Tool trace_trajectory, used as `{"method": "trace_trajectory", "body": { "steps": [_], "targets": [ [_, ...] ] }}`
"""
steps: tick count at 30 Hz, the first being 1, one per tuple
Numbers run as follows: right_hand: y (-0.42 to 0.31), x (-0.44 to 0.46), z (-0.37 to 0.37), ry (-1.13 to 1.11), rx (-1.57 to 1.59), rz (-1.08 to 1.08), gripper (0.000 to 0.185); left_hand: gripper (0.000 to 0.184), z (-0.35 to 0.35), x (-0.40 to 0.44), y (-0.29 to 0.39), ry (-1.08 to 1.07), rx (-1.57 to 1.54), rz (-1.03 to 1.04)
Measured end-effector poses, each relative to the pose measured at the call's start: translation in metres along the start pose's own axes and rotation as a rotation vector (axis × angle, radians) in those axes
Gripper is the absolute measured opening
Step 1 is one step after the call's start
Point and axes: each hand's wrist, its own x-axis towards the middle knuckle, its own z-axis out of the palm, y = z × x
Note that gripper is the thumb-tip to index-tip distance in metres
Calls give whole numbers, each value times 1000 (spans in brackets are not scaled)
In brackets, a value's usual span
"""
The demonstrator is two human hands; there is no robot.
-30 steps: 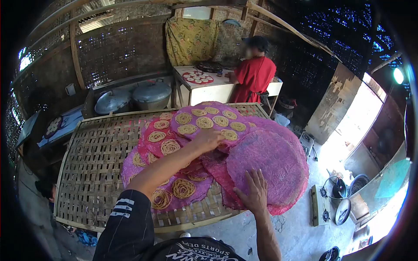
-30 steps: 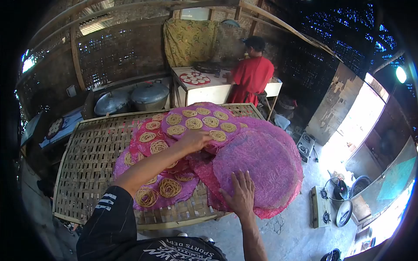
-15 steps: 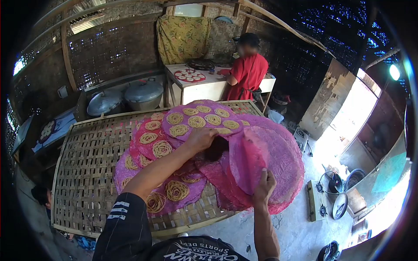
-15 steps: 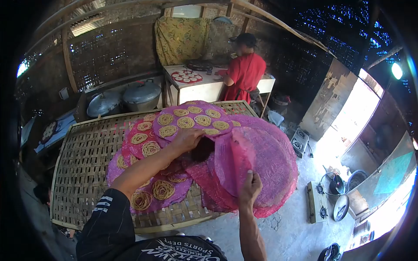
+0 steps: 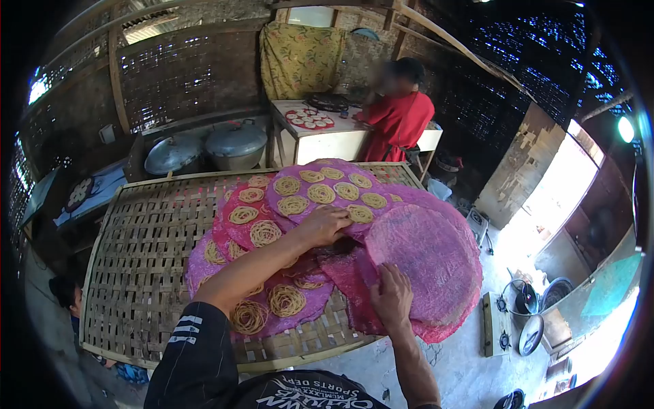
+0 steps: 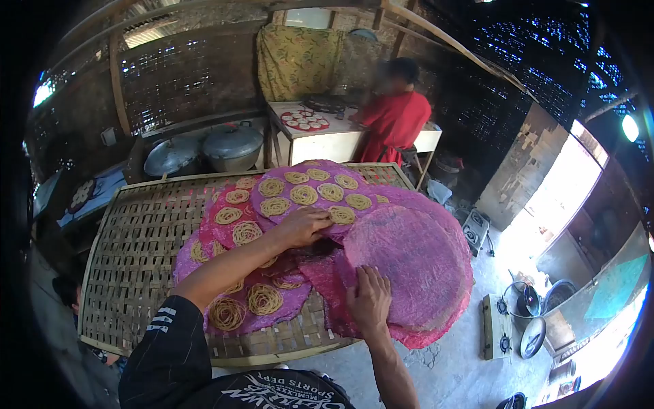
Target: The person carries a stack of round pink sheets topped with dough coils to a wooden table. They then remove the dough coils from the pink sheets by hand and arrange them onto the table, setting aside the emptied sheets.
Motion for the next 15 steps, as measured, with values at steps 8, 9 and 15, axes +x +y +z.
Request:
{"method": "trace_trajectory", "body": {
  "steps": [8, 9, 15],
  "targets": [
    [-31, 23, -20, -47, 196, 158, 49, 36, -4, -15, -12, 31, 0, -63],
    [-32, 24, -19, -56, 192, 162, 49, 35, -16, -12, -9, -33, -80, -126],
    [-27, 21, -10, -52, 141, 97, 49, 31, -77, -1, -62, 84, -235, -240]
  ]
}}
